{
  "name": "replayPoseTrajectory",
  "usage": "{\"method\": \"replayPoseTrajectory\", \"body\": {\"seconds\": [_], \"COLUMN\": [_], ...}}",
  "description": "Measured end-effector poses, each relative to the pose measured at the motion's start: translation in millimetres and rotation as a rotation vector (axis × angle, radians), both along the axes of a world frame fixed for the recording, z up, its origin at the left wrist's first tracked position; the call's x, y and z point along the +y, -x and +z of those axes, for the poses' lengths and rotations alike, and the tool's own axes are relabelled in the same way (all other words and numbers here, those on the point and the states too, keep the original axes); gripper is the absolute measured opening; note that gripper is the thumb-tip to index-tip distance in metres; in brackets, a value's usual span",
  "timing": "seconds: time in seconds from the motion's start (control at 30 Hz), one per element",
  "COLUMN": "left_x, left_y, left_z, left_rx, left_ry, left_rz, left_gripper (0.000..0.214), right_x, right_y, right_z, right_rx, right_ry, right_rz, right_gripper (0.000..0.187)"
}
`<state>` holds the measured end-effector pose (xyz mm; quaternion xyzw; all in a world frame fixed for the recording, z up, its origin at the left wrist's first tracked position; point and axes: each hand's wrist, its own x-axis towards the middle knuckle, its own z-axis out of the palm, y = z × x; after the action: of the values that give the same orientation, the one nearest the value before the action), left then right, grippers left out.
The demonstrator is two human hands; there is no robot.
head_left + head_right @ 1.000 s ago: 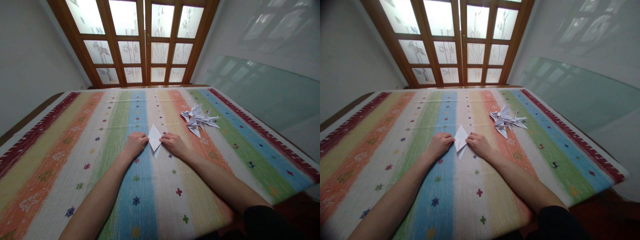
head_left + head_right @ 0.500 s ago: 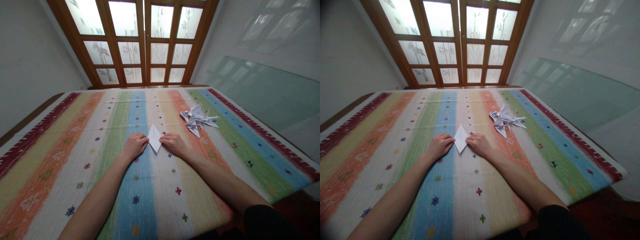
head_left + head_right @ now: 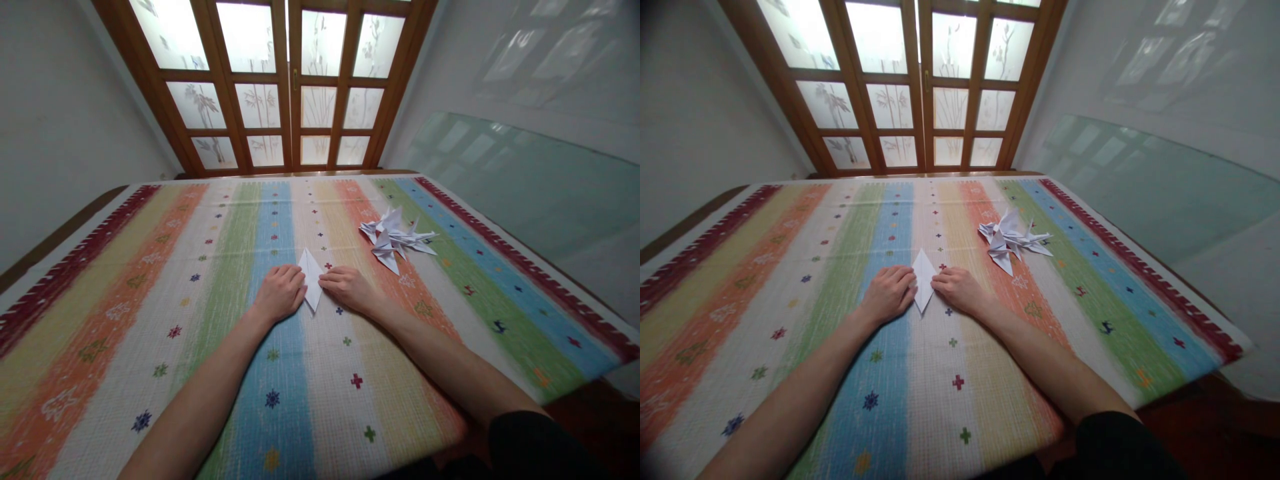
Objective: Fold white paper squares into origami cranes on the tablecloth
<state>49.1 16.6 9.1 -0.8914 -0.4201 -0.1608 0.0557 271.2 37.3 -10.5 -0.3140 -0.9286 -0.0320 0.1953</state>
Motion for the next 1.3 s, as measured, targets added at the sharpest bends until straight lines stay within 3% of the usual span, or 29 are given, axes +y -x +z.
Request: {"method": "replayPoseTrajectory", "body": {"seconds": [0.17,0.27,0.57,0.73,0.87,1.1,1.3], "left_x": [-7,-8,-11,-12,-11,-3,-1], "left_y": [-13,-12,-11,-11,-8,2,4], "left_z": [-10.1,-12.9,-6.2,-2.5,-1.7,-9.2,-5.8], "left_rx": [0.113,0.183,0.222,0.219,0.147,-0.186,-0.304], "left_ry": [0.177,0.276,0.348,0.375,0.377,0.364,0.190], "left_rz": [-0.082,-0.065,-0.008,-0.017,-0.050,-0.209,-0.161], "left_gripper": [0.052,0.059,0.072,0.087,0.078,0.073,0.041], "right_x": [-7,-12,-28,-20,-10,-3,-14], "right_y": [0,-1,11,2,-6,-10,-5], "right_z": [5.6,10.2,21.5,17.9,9.9,5.2,8.8], "right_rx": [-0.071,-0.087,-0.192,-0.061,0.126,0.128,0.145], "right_ry": [-0.017,-0.013,0.026,0.044,0.041,-0.010,-0.008], "right_rz": [-0.002,-0.034,-0.307,-0.302,-0.285,-0.003,0.026], "right_gripper": [0.023,0.025,0.020,0.022,0.032,0.020,0.015]}}
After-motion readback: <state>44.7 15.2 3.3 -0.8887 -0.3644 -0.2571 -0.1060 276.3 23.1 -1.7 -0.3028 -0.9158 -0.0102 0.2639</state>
